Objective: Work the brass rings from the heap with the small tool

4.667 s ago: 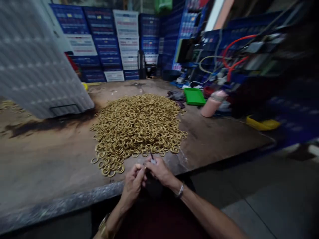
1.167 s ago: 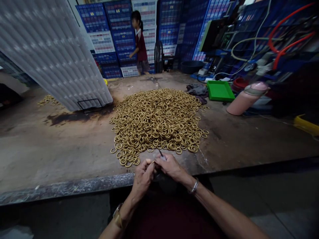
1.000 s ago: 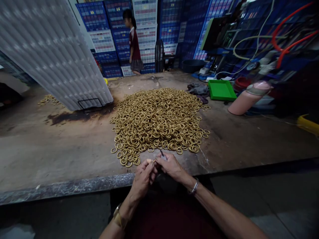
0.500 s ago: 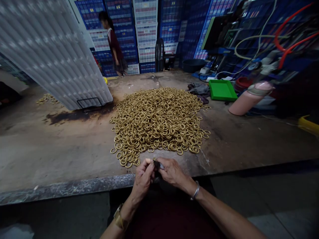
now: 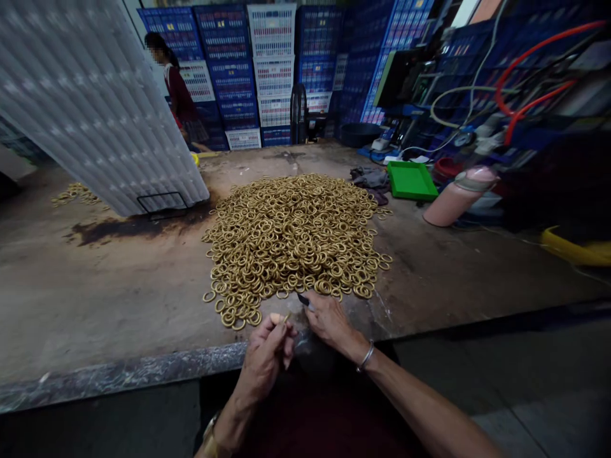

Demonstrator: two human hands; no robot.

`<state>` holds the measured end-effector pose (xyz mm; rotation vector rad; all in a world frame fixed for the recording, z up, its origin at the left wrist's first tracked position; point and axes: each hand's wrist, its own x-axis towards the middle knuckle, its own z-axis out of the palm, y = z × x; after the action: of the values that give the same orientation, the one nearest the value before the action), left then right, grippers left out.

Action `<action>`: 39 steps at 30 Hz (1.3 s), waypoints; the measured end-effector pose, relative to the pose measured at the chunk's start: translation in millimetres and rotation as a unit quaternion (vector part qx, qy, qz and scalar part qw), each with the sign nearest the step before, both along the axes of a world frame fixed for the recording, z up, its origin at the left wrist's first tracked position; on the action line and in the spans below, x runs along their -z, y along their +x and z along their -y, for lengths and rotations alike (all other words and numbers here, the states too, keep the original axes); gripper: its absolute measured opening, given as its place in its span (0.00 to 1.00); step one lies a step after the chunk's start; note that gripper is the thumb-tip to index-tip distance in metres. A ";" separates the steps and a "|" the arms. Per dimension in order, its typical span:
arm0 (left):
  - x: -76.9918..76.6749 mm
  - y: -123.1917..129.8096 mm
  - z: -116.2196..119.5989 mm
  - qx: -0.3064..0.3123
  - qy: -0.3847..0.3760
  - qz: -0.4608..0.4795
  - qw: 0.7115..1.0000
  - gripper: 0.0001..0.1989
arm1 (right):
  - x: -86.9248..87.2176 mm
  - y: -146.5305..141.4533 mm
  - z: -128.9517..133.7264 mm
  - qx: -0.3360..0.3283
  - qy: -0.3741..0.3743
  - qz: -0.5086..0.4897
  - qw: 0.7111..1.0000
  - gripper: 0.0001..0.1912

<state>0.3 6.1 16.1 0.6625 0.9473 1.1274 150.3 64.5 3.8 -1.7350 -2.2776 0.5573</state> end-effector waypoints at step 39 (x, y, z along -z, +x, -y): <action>5.8 0.8 -15.8 -0.016 0.010 -0.190 0.982 0.15 | -8.7 -20.8 -5.2 0.019 -0.145 -0.366 0.919 0.08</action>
<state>1.1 21.9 10.4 0.9015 1.2744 1.0577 129.5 69.6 12.6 -1.3362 -1.6772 1.3272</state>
